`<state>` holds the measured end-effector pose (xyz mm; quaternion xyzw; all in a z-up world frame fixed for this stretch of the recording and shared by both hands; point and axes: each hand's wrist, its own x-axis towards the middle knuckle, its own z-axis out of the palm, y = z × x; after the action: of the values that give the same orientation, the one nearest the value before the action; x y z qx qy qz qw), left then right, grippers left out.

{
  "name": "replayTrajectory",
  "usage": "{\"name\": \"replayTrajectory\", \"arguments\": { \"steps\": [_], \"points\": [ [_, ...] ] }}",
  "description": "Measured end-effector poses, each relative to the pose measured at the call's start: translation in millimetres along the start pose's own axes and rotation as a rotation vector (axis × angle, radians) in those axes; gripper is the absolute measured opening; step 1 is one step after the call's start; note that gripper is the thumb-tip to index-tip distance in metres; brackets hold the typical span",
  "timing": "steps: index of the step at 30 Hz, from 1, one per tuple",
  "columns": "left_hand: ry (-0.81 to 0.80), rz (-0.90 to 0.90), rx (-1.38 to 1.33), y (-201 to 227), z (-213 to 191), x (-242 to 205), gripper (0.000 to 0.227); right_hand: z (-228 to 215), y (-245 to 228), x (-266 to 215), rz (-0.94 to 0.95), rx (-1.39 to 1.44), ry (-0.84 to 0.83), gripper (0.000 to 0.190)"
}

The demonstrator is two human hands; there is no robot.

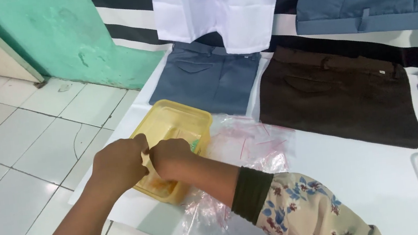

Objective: Sorting small colorful buttons from a tray and a container into small plastic bags on a white workspace.

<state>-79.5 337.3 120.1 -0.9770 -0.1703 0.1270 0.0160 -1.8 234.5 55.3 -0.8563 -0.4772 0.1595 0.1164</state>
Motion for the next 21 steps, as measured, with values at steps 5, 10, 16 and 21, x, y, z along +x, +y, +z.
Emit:
{"name": "replayTrajectory", "arguments": {
  "steps": [5, 10, 16, 21],
  "points": [
    [-0.184, 0.072, -0.003, 0, 17, 13, 0.025, 3, 1, -4, 0.012, 0.062, 0.063, 0.012],
    [-0.204, 0.047, -0.121, 9, -3, -3, 0.029, -33, 1, -25, -0.036, 0.061, 0.174, 0.011],
    [0.075, 0.111, -0.031, 47, -48, -31, 0.025, -71, 7, -100, -0.08, -0.004, 0.629, 0.012],
    [0.176, 0.393, -0.053, 96, -58, -54, 0.027, -58, 47, -178, 0.022, 0.026, 0.709, 0.012]
  ]
}}
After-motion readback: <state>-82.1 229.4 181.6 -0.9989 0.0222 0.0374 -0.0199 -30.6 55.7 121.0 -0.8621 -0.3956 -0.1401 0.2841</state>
